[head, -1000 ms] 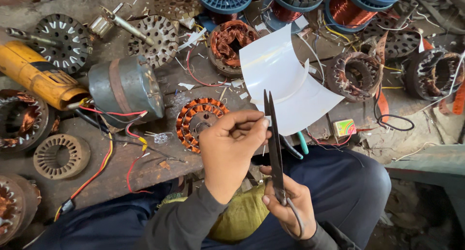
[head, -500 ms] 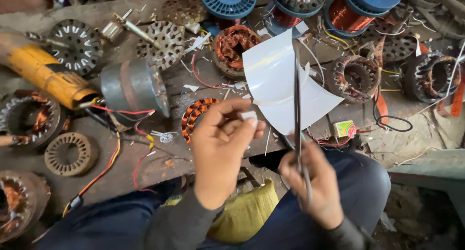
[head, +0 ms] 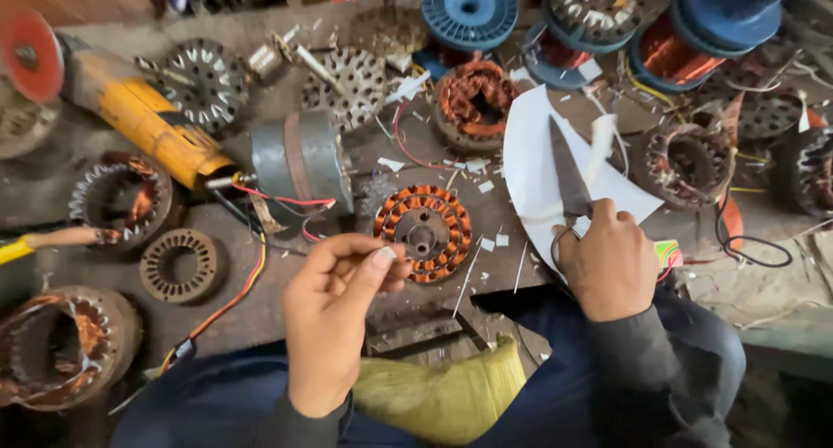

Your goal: The person cuts small rectangular pieces from a white sheet using scissors and inserts them into the slots of a motor stator. The person repeats this process for multiple slots, ensuring each is insulated.

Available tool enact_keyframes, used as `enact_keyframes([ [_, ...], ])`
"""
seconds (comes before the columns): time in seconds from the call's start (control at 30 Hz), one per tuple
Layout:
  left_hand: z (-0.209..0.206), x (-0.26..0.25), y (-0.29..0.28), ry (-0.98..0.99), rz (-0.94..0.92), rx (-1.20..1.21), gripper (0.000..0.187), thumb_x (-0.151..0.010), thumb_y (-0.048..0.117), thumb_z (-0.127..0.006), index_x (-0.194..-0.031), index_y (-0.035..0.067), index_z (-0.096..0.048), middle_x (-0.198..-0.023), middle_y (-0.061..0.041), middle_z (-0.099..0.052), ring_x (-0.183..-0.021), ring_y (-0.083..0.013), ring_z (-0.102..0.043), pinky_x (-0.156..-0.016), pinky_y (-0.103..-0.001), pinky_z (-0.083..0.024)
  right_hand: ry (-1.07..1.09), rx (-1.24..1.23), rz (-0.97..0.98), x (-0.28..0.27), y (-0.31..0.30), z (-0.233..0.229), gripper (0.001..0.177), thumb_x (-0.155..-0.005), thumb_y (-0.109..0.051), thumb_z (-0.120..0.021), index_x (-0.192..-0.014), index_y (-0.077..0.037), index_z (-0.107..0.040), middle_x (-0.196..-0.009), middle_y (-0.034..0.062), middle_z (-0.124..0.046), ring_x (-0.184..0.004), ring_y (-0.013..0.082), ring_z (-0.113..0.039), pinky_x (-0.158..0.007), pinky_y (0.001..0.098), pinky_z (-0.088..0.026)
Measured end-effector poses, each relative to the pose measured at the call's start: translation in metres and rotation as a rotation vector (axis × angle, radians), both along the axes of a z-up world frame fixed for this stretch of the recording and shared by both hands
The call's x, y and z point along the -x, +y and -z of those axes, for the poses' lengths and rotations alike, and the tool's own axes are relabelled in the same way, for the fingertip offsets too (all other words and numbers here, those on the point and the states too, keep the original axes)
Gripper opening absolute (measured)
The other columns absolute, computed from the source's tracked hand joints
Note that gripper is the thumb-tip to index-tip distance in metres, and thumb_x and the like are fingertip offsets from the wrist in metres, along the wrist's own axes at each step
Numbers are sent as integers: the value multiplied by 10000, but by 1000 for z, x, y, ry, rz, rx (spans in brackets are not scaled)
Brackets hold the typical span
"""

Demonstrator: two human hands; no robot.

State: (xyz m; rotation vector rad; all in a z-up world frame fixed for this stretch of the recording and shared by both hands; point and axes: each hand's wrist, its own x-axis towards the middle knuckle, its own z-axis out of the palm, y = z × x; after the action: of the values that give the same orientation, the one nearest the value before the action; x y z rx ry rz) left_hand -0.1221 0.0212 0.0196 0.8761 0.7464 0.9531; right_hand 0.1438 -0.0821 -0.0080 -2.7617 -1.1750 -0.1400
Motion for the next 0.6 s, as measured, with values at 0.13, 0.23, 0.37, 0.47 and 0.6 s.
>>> enact_keyframes([
  [0.13,15,-1,3,107,21,-78,178,-932,42,-703,-1087,-39,-672,-1021,-54,-726,-867,-106,-669,-767,-271,-564,-6,80,-19,-2,5,13,417,-894,-402,-722,-999,-7,-639,-941,236,-691,-787,461,-689,-694,540,-556],
  [0.23,20,-2,4,195,10,-95,166,-932,50,-721,-1071,-36,-691,-919,-46,-698,-755,-92,-615,-660,-256,-518,-21,110,-40,0,10,16,354,-900,-371,-700,-999,-34,-656,-973,207,-685,-783,449,-693,-675,530,-562],
  [0.37,25,-3,7,113,48,24,152,-937,67,-700,-1055,-29,-689,-860,-51,-712,-737,-100,-639,-665,-261,-538,-66,65,-117,8,16,2,315,-906,-333,-702,-997,-34,-664,-963,191,-674,-768,425,-691,-691,506,-564],
  [0.47,29,-7,5,76,91,86,152,-930,70,-696,-1043,-32,-693,-865,-55,-724,-737,-111,-657,-673,-271,-556,-166,-162,-236,23,9,-19,205,-952,-191,-706,-1085,-36,-690,-995,156,-691,-800,382,-691,-737,475,-549],
  [0.6,38,-15,-11,80,159,151,153,-932,72,-691,-1051,-24,-694,-882,-44,-715,-762,-103,-662,-691,-266,-559,204,-549,-516,63,-7,-37,250,-871,-30,-745,-1117,-65,-717,-1035,104,-735,-886,276,-745,-762,339,-578],
])
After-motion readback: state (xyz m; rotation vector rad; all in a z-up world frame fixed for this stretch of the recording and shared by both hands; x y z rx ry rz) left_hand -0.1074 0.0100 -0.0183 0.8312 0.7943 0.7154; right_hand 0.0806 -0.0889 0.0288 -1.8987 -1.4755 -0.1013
